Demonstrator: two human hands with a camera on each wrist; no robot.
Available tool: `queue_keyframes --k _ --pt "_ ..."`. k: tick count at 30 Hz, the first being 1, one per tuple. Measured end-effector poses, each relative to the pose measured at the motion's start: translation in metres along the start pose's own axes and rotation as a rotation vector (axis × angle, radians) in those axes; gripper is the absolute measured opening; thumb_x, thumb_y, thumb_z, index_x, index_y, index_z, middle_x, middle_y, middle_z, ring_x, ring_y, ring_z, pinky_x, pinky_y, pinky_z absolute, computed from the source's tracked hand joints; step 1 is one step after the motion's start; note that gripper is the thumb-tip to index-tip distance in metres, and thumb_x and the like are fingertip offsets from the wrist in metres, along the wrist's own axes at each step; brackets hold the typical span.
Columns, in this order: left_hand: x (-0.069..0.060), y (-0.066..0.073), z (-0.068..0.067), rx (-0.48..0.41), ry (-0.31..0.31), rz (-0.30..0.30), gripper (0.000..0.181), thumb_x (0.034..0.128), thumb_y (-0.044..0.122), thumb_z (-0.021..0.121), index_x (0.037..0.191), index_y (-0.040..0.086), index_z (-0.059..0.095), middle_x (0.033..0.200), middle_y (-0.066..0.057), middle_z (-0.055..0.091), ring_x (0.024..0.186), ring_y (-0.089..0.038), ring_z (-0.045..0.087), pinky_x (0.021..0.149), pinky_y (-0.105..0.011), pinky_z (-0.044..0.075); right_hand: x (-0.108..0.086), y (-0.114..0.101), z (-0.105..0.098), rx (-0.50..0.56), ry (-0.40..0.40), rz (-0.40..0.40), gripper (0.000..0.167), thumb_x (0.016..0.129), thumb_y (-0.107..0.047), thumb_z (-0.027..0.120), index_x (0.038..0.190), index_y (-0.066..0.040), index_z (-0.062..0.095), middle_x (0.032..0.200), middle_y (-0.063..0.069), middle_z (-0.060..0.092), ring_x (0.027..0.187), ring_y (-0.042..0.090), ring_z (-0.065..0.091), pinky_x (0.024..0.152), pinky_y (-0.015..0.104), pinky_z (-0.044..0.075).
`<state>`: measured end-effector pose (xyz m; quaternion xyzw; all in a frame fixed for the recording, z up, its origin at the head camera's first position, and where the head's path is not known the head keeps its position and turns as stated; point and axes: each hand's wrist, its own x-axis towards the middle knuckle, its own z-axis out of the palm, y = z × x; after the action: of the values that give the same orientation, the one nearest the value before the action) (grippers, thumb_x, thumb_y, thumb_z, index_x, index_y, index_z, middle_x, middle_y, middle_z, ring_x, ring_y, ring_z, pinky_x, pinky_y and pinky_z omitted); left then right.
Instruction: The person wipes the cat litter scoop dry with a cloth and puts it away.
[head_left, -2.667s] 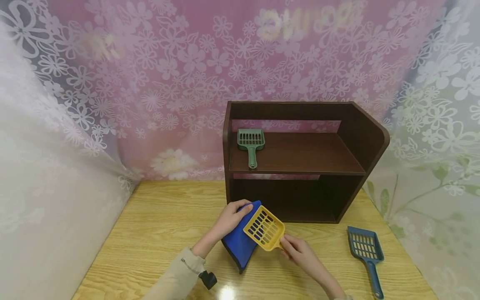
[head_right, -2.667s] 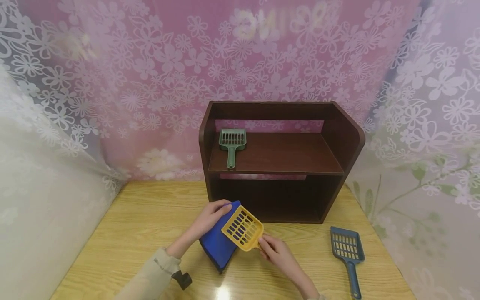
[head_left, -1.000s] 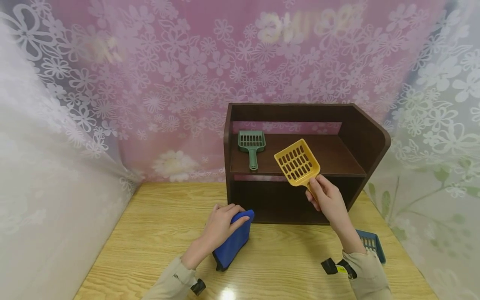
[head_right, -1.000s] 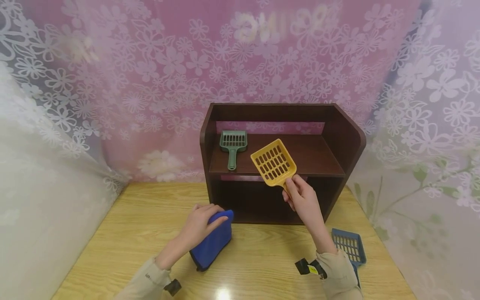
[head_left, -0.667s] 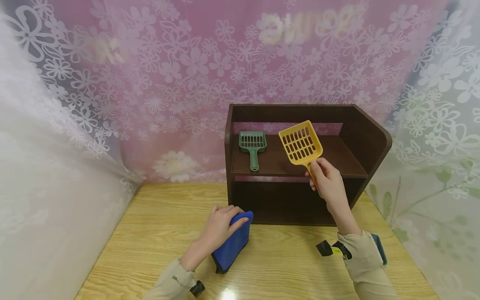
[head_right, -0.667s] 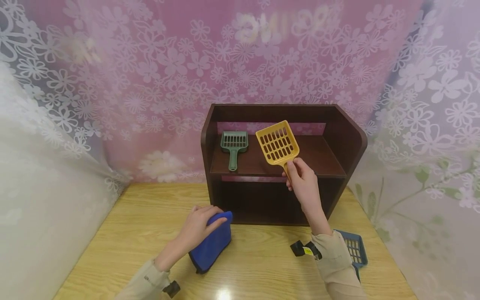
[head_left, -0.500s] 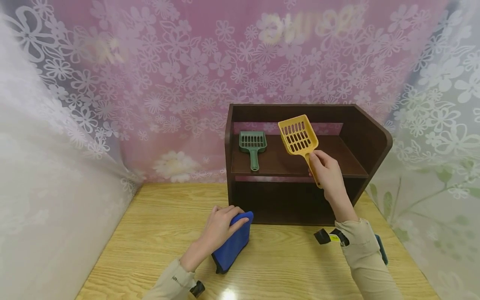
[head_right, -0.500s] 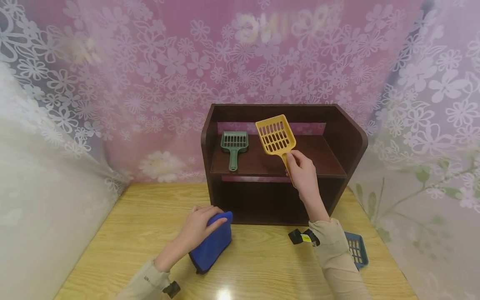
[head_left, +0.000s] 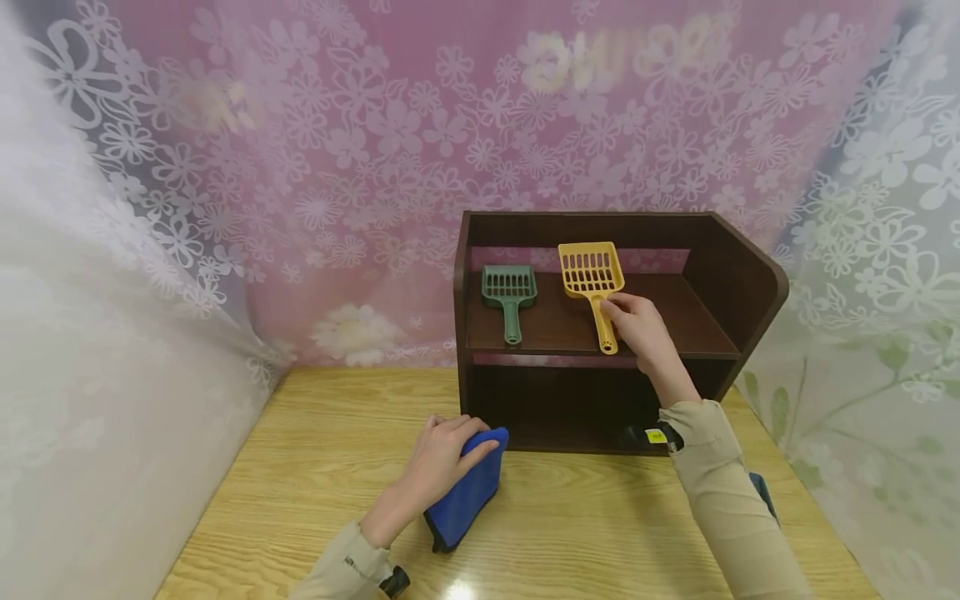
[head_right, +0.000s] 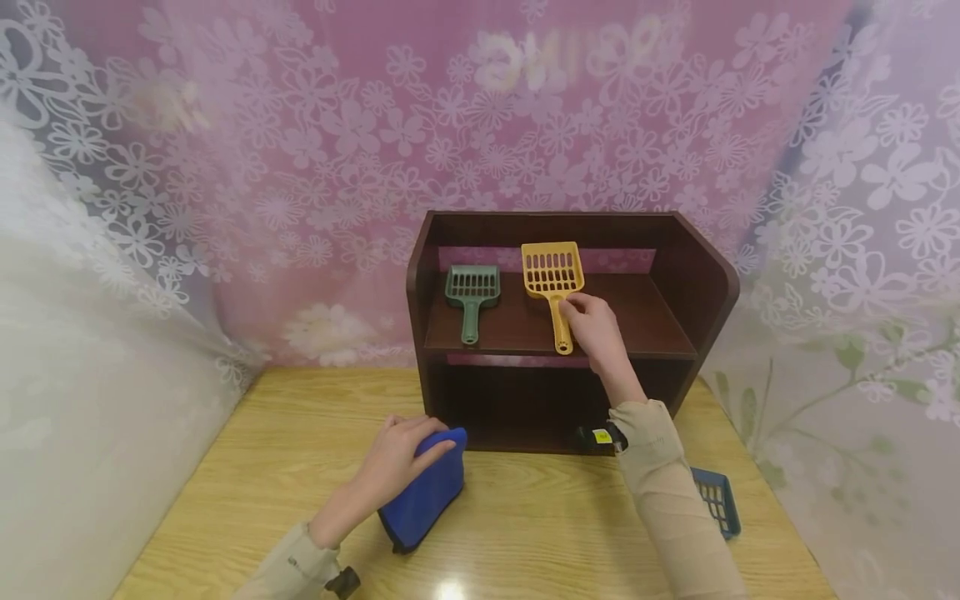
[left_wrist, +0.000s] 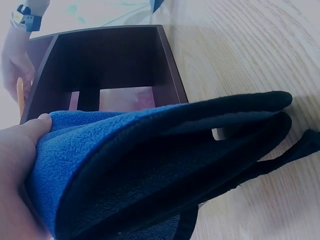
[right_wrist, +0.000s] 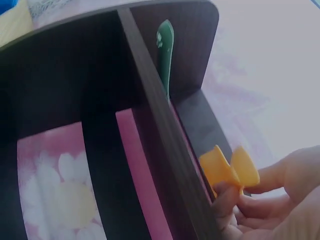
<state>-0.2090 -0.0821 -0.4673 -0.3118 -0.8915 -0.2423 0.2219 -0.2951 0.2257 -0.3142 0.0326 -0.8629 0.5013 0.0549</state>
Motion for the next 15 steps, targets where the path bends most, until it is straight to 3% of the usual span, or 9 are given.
queue_keyframes --k 4,9,12,15 --pt "-0.001 0.0 0.001 -0.001 -0.002 0.0 0.02 0.0997 0.039 0.064 0.102 0.021 0.073 0.088 0.01 0.068 0.074 -0.006 0.06 0.079 -0.033 0.039 0.008 0.0 0.0 -0.043 -0.029 0.033 0.043 0.109 -0.023 0.046 0.137 0.009 0.054 0.104 0.016 0.058 0.069 0.006 0.052 0.061 0.021 0.046" --pt "-0.001 0.0 0.001 -0.006 0.0 0.002 0.019 0.0995 0.038 0.065 0.103 0.022 0.073 0.088 0.01 0.068 0.073 -0.005 0.06 0.078 -0.033 0.039 0.014 0.001 0.0 -0.093 -0.054 0.049 0.047 0.109 -0.026 0.046 0.141 0.008 0.052 0.119 0.024 0.059 0.085 0.015 0.056 0.064 0.02 0.047" --pt "-0.001 0.0 0.001 -0.008 0.0 0.003 0.018 0.0994 0.038 0.065 0.102 0.022 0.073 0.088 0.011 0.068 0.073 -0.004 0.06 0.078 -0.033 0.039 0.015 0.001 0.0 -0.095 -0.046 0.061 0.049 0.108 -0.027 0.046 0.142 0.008 0.052 0.129 0.026 0.057 0.096 0.02 0.055 0.067 0.018 0.047" --pt "0.0 0.0 0.001 -0.008 0.002 0.005 0.019 0.0994 0.039 0.065 0.102 0.022 0.073 0.089 0.011 0.069 0.073 -0.005 0.061 0.079 -0.033 0.04 0.017 0.002 0.0 -0.075 -0.019 0.073 0.049 0.108 -0.028 0.047 0.142 0.007 0.052 0.129 0.026 0.056 0.093 0.02 0.055 0.063 0.019 0.048"
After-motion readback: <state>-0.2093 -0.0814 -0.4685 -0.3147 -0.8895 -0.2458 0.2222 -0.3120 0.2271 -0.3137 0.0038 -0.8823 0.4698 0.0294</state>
